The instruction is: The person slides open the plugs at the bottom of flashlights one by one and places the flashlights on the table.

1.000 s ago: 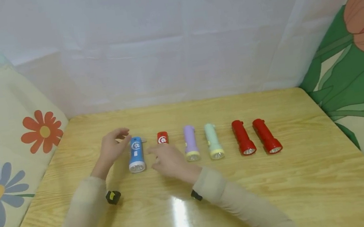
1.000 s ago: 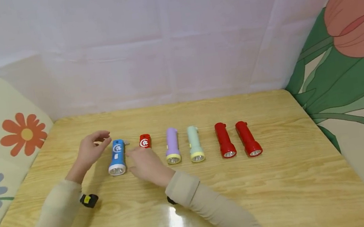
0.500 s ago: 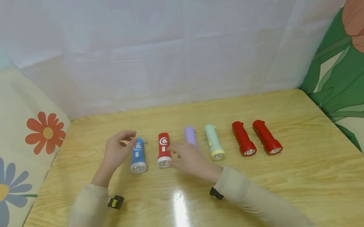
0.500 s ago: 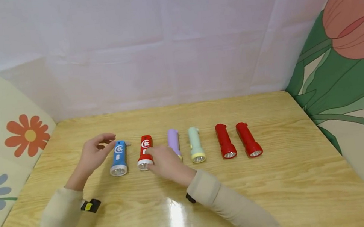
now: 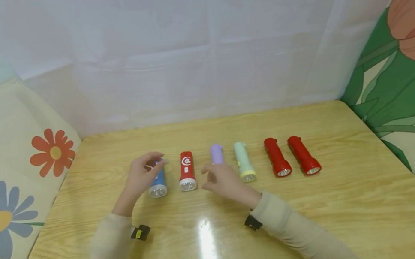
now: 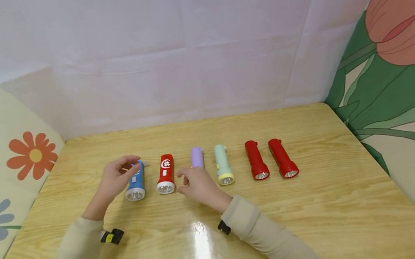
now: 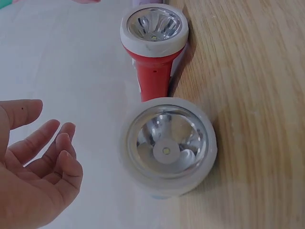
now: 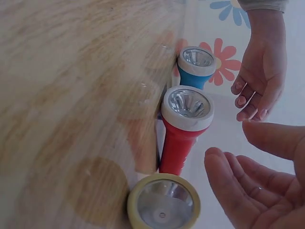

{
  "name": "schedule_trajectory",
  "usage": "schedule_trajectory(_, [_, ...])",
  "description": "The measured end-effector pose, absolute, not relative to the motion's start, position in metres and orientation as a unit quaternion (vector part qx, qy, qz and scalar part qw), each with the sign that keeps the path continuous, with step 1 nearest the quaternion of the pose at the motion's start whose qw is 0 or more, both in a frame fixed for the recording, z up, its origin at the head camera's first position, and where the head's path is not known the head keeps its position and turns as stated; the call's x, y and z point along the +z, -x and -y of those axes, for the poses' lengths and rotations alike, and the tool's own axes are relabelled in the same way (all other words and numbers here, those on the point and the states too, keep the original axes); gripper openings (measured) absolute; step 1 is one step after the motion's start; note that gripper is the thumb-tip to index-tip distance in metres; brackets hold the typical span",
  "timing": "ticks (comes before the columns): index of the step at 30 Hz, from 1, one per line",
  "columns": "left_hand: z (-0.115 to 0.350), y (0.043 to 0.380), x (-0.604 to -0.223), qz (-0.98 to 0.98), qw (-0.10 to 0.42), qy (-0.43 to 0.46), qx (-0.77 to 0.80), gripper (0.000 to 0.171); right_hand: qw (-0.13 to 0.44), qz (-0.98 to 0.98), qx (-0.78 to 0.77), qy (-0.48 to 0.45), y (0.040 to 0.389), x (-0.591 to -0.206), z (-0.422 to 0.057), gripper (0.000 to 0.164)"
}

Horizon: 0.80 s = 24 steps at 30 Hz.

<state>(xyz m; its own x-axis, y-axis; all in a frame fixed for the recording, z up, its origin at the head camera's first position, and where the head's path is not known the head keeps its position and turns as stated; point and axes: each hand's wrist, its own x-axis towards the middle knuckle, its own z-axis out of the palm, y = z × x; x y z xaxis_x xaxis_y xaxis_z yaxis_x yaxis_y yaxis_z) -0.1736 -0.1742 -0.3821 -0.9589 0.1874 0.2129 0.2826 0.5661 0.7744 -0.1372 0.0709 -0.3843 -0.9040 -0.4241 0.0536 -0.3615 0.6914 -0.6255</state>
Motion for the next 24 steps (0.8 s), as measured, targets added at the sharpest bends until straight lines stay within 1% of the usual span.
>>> schedule_trajectory(5, [0.171,0.181,-0.383,0.894,0.02,0.111,-0.433,0.03,0.067,-0.912,-0.352,0.197,0.139,-0.387,-0.07,0.035])
schedule_trajectory(14, [0.167,0.198,-0.385,0.898,-0.019,0.114,-0.425,0.032,0.116,-0.901,-0.381,0.173,0.145,-0.393,-0.06,0.047])
schedule_trajectory(16, [0.166,0.203,-0.386,0.898,-0.025,0.107,-0.425,0.034,0.114,-0.901,-0.38,0.177,0.145,-0.393,-0.057,0.046])
schedule_trajectory(21, [0.16,0.214,-0.391,0.899,-0.038,0.105,-0.424,0.036,0.087,-0.908,-0.356,0.201,0.146,-0.394,-0.052,0.04])
schedule_trajectory(24, [0.158,0.221,-0.394,0.899,-0.044,0.103,-0.423,0.035,0.08,-0.913,-0.341,0.21,0.146,-0.396,-0.049,0.04])
